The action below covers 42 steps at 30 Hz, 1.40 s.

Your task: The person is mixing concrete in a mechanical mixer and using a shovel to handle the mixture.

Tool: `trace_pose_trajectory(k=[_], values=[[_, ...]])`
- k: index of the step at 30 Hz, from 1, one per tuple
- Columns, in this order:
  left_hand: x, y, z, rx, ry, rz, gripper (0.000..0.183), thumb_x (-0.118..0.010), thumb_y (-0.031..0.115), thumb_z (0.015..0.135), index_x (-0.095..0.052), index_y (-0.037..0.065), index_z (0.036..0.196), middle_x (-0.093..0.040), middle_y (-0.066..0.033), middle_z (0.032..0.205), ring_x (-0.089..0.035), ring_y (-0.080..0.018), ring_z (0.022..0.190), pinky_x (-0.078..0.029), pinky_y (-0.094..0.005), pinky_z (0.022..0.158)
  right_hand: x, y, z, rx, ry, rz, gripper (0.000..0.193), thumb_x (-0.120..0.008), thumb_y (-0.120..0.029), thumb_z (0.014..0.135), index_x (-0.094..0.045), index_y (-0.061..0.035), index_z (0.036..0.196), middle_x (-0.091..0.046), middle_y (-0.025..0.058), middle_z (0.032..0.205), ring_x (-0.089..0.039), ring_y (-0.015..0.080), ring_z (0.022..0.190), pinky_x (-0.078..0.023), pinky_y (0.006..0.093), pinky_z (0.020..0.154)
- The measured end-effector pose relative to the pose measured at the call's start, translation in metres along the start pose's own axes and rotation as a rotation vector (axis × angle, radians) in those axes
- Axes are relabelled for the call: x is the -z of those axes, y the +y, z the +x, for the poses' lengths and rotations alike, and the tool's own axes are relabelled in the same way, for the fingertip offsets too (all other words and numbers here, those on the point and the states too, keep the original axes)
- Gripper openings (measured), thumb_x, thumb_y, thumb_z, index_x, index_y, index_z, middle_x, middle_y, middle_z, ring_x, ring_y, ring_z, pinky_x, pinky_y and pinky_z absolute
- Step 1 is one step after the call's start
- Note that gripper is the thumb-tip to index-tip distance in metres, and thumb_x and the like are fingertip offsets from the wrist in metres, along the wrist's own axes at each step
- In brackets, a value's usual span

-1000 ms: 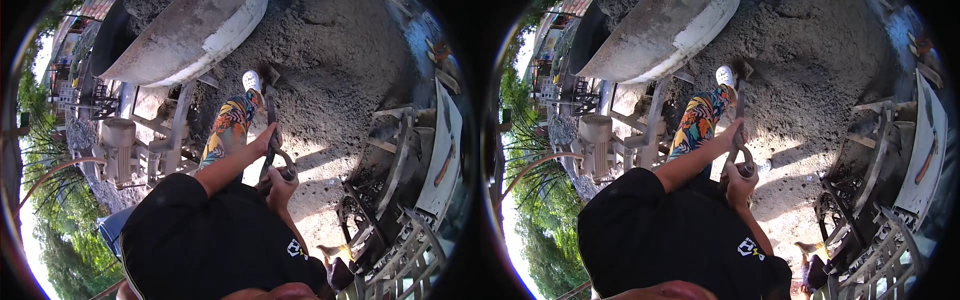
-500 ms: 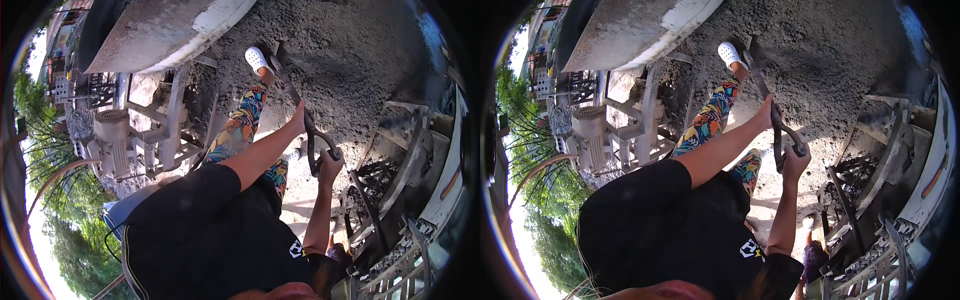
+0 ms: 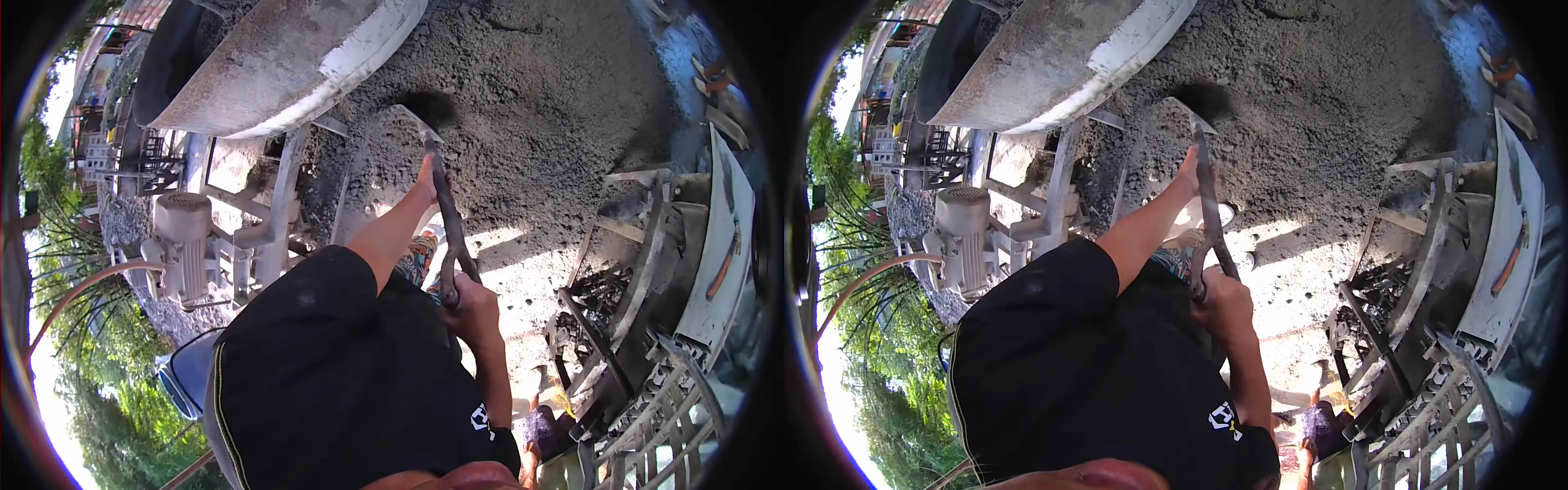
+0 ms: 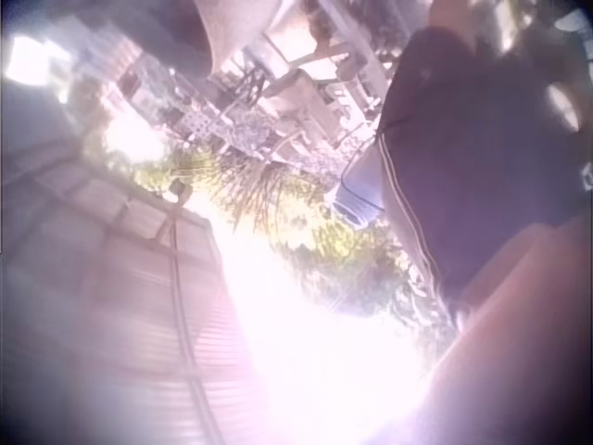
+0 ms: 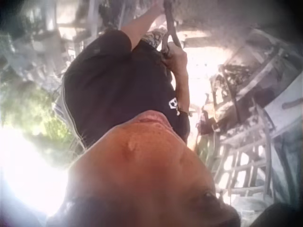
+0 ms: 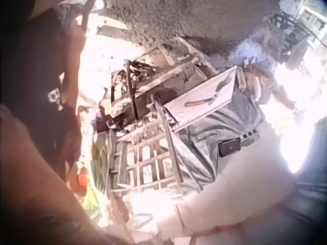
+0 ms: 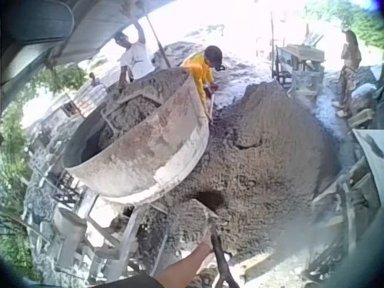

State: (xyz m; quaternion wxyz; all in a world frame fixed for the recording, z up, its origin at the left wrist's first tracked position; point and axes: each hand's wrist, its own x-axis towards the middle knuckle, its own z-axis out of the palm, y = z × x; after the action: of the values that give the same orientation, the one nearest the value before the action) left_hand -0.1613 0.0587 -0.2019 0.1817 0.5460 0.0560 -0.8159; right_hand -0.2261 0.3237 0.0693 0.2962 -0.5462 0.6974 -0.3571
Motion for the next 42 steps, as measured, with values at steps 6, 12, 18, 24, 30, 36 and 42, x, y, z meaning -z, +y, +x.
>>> trace_pose_trajectory(k=[6,12,18,24,30,36,42], values=[[-0.075,-0.03,-0.059,0.072,-0.042,0.035,0.045,-0.061,0.053,0.079,-0.05,0.01,0.073,-0.053,-0.0097,0.06,-0.056,-0.0278,0.054,-0.049,-0.0463,0.055,0.09,-0.047,0.007,-0.204,0.158,-0.076,0.018,-0.068,-0.005,0.067,-0.05,-0.0038,0.071,-0.049,0.0109,0.059,-0.052,0.0255,0.051,-0.04,0.0351,0.048],[-0.177,-0.029,-0.17,0.367,-0.264,-0.144,0.041,-0.079,0.033,0.064,-0.046,0.01,0.068,-0.051,-0.0038,0.059,-0.05,-0.0167,0.053,-0.05,-0.0354,0.059,0.151,-0.133,-0.049,-0.739,0.554,0.232,0.025,-0.068,-0.006,0.069,-0.049,-0.0033,0.083,-0.054,0.0037,0.063,-0.049,0.0109,0.054,-0.042,0.0263,0.053],[-0.249,-0.029,-0.205,0.411,-0.283,-0.042,0.041,-0.076,0.036,0.073,-0.046,0.009,0.079,-0.049,-0.0049,0.06,-0.052,-0.0213,0.053,-0.05,-0.0408,0.057,0.192,-0.167,-0.026,-0.573,0.64,-0.049,0.023,-0.063,-0.006,0.071,-0.049,-0.0021,0.088,-0.05,0.001,0.06,-0.047,0.0091,0.049,-0.04,0.0234,0.048],[-0.162,0.132,0.05,-0.188,-0.065,0.151,0.04,-0.055,0.048,0.088,-0.052,0.011,0.075,-0.051,-0.0033,0.055,-0.05,-0.0171,0.046,-0.046,-0.0364,0.048,0.001,-0.012,0.193,-0.591,0.623,0.616,0.013,-0.057,0.007,0.071,-0.051,-0.0037,0.075,-0.049,-0.0013,0.058,-0.046,0.0078,0.046,-0.036,0.021,0.044],[-0.17,0.135,0.07,-0.103,0.07,0.26,0.03,-0.065,0.036,0.083,-0.052,0.01,0.077,-0.052,-0.0032,0.059,-0.052,-0.0171,0.049,-0.047,-0.0352,0.048,-0.005,0.016,0.192,-0.537,0.565,0.721,0.012,-0.057,0.008,0.073,-0.051,0.0001,0.08,-0.053,0.0026,0.059,-0.05,0.0095,0.044,-0.04,0.0222,0.043],[-0.1,0.119,0.061,-0.136,-0.096,0.267,0.035,-0.063,0.042,0.081,-0.048,0.011,0.076,-0.05,-0.0028,0.057,-0.054,-0.015,0.049,-0.049,-0.029,0.045,-0.063,0.003,0.117,-0.501,0.426,0.575,0.024,-0.069,-0.005,0.071,-0.045,-0.0048,0.07,-0.05,0.0029,0.059,-0.047,0.0059,0.054,-0.038,0.0237,0.048],[-0.052,0.037,-0.006,0.068,-0.472,-0.009,0.037,-0.063,0.043,0.079,-0.044,0.014,0.067,-0.043,0.0002,0.053,-0.048,-0.011,0.046,-0.045,-0.0246,0.046,-0.016,-0.008,0.021,-0.166,0.209,0.232,0.028,-0.071,-0.006,0.068,-0.043,-0.0052,0.066,-0.05,0.0093,0.057,-0.051,0.0236,0.048,-0.039,0.0316,0.046]])
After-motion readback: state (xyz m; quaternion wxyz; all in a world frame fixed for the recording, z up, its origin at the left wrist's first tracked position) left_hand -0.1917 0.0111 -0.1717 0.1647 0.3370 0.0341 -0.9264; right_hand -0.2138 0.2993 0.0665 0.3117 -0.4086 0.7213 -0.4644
